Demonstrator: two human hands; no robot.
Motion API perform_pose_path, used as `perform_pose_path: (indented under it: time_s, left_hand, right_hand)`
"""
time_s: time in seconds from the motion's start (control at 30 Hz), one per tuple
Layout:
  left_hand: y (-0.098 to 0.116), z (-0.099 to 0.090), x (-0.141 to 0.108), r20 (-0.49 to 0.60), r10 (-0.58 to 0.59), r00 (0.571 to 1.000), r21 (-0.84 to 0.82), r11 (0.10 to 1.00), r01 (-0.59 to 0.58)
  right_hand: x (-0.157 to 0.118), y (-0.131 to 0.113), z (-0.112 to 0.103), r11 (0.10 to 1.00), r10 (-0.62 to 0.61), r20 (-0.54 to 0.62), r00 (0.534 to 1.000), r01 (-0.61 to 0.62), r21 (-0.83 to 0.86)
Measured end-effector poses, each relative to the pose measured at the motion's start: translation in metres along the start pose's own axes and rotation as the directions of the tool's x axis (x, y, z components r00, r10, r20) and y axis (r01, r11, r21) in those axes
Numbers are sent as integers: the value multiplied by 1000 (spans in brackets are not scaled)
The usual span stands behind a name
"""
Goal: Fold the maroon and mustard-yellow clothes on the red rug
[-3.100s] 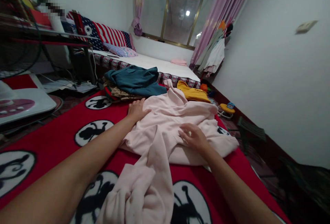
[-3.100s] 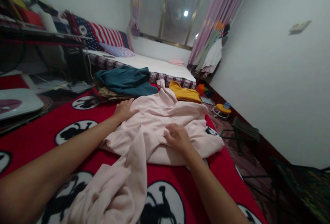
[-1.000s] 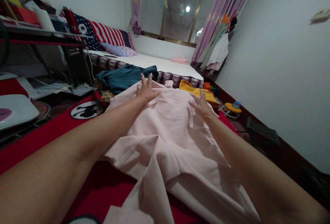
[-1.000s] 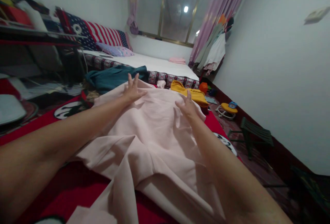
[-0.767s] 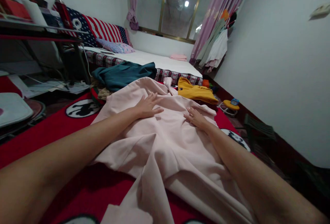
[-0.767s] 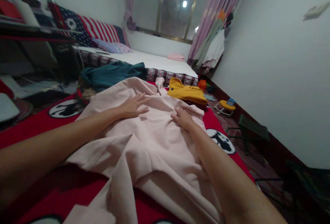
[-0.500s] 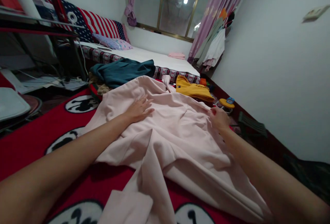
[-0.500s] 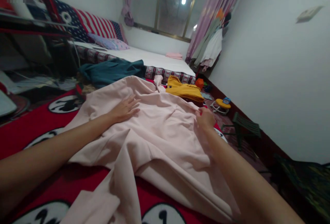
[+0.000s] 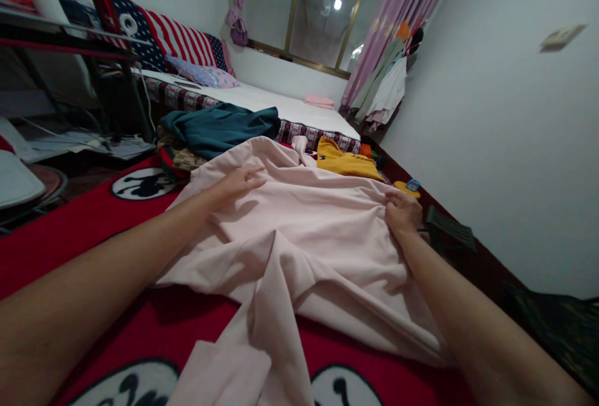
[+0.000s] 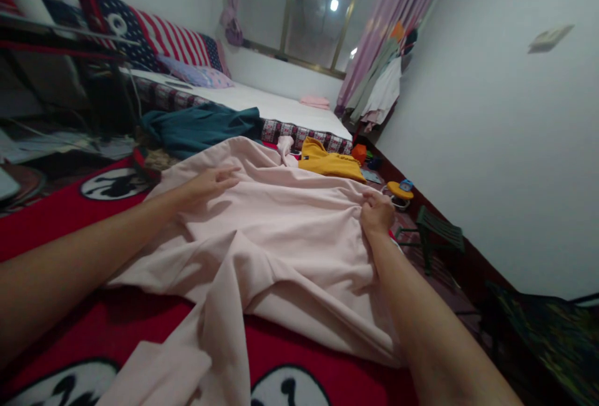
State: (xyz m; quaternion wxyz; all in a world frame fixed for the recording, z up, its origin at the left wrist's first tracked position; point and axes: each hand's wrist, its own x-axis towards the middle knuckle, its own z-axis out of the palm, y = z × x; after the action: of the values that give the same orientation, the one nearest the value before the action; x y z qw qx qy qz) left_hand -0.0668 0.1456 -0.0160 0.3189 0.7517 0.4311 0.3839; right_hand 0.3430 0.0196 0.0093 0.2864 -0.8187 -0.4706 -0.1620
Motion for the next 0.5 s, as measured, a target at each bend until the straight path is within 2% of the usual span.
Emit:
perform_pose_path:
  time_s: [0.03, 0.1, 0.2, 0.37, 0.43, 0.5]
  left_hand:
    - [-2, -1, -1, 33, 40, 999, 123, 991, -44]
    - [-5, 1, -5, 133, 79, 988, 383, 915, -125]
    - [-7, 6, -10, 213, 30, 977, 599, 785, -155]
    - [-5, 12, -12, 244, -21, 969, 725, 668, -168]
    - [-3, 14, -13, 248, -32, 968, 754, 634, -172]
    - [-1, 16, -14, 247, -43, 968, 768, 618, -168]
  right_hand:
    - [-2, 2, 3, 998, 28, 16, 999, -27, -56]
    - [-8, 3, 11, 985, 88, 116, 989, -69, -157]
    - [-15, 4, 21, 955, 158, 230, 960, -90, -281]
    - [-16, -2, 15, 928, 92, 292, 952, 24, -371]
    - [-17, -10, 7, 907, 32, 257, 966, 80, -413]
    - [-23, -24, -2, 913, -110, 181, 977, 172, -370]
